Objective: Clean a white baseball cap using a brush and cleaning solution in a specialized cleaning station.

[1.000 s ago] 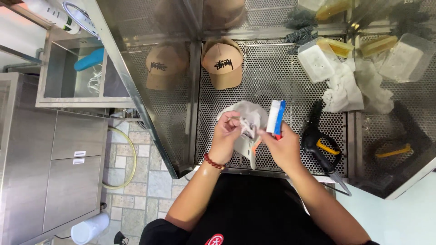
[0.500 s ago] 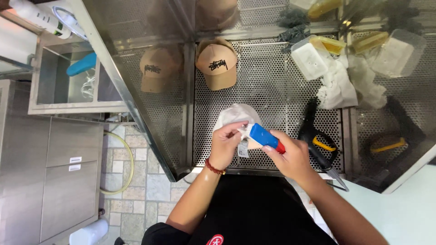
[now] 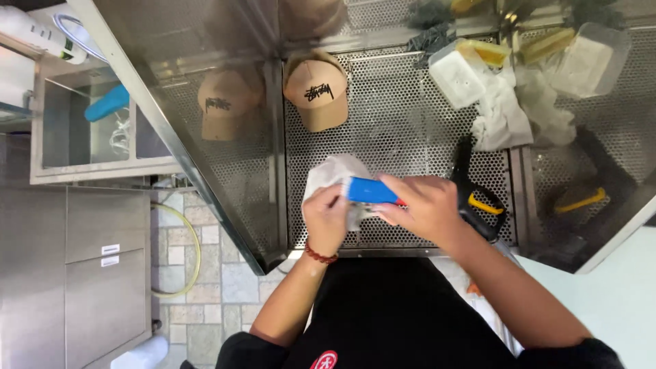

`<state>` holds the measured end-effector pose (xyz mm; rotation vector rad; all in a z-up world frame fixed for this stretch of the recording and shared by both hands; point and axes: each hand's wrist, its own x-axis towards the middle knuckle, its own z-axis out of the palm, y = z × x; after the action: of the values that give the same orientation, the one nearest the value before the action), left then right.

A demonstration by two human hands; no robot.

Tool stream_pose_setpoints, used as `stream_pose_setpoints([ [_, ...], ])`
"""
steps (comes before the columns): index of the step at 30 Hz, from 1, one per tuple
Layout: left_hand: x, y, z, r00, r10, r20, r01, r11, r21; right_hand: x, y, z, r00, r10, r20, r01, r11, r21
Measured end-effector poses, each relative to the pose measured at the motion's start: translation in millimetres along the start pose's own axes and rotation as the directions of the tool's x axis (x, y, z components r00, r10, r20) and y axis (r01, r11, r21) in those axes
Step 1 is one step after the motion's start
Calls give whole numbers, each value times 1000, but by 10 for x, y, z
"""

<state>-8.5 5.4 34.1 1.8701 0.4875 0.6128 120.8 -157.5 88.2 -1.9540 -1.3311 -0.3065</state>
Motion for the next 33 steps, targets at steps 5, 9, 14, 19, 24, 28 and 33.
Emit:
stream_pose_setpoints([
  [5, -67, -109, 84, 998, -42, -39, 42, 999, -2, -98, 46, 201, 997, 14, -72, -15, 1000, -2],
  [9, 21, -25, -40, 990, -111, -83, 105, 992, -66, -409, 169, 303, 996, 74, -41, -73, 997, 36],
  [14, -99, -86, -77, 966, -244, -86, 205, 925, -319, -806, 257, 313, 951, 309, -1, -302, 933, 197],
  [19, -54, -61, -80, 983, -158, -97, 107, 910, -400, -481, 158, 267, 982, 180, -56, -154, 939, 309],
  [24, -28, -44, -169, 993, 72, 89, -32, 923, -384, -267, 83, 132, 992, 94, 84, -109, 973, 203],
  [28, 17, 132, -155, 988, 131, 86, -99, 946, -307, -5, -169, -106, 994, 97, 53, -104, 984, 144],
  [33, 27, 389, -148, 983, 183, -8, -183, 983, -29, 87, -267, -79, 990, 115, -82, -128, 976, -177],
])
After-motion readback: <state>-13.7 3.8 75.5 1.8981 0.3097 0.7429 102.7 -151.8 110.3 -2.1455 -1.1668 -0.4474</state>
